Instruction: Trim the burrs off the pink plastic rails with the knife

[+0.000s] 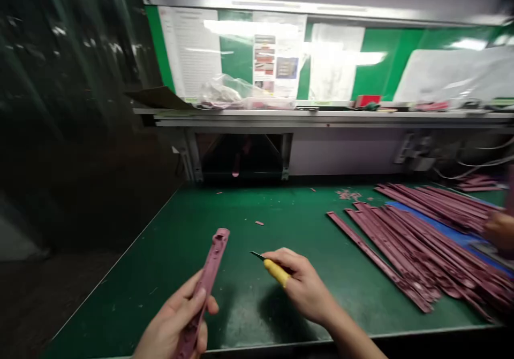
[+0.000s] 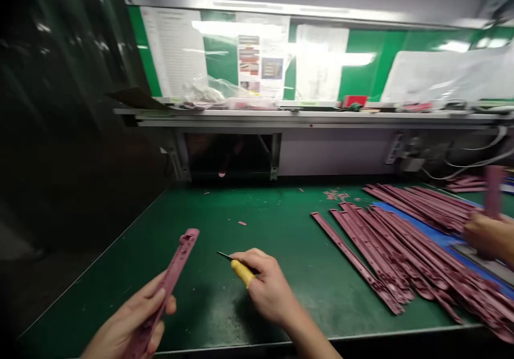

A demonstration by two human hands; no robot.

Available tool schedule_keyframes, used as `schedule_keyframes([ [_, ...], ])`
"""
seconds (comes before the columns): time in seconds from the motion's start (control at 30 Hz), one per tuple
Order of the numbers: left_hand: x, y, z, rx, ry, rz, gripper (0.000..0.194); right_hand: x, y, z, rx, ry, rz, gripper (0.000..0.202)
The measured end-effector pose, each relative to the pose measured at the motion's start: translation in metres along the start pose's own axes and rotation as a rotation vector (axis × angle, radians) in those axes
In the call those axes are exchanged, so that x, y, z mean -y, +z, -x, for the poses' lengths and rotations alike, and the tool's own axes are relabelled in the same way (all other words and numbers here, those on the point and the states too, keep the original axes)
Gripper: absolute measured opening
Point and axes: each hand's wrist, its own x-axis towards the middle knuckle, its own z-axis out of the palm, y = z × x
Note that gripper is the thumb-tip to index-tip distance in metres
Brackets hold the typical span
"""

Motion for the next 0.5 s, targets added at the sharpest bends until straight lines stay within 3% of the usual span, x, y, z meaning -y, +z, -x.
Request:
schedule_keyframes([
  [0.1,0.012,0.01,0.007,0.051,-0.048,0.058,0.071,0.015,-0.007,0.012,-0.115,-0.091,0.07,0.025],
  [0.23,0.026,0.018,0.009,0.131,-0.101,0.052,0.069,0.029,-0.002,0.022,-0.259,-0.157,0.239,0.022],
  [0.5,0.037,0.018,0.009,0.15,-0.071,-0.061,0.069,0.022,-0.007,0.032,-0.269,-0.157,0.374,0.022],
])
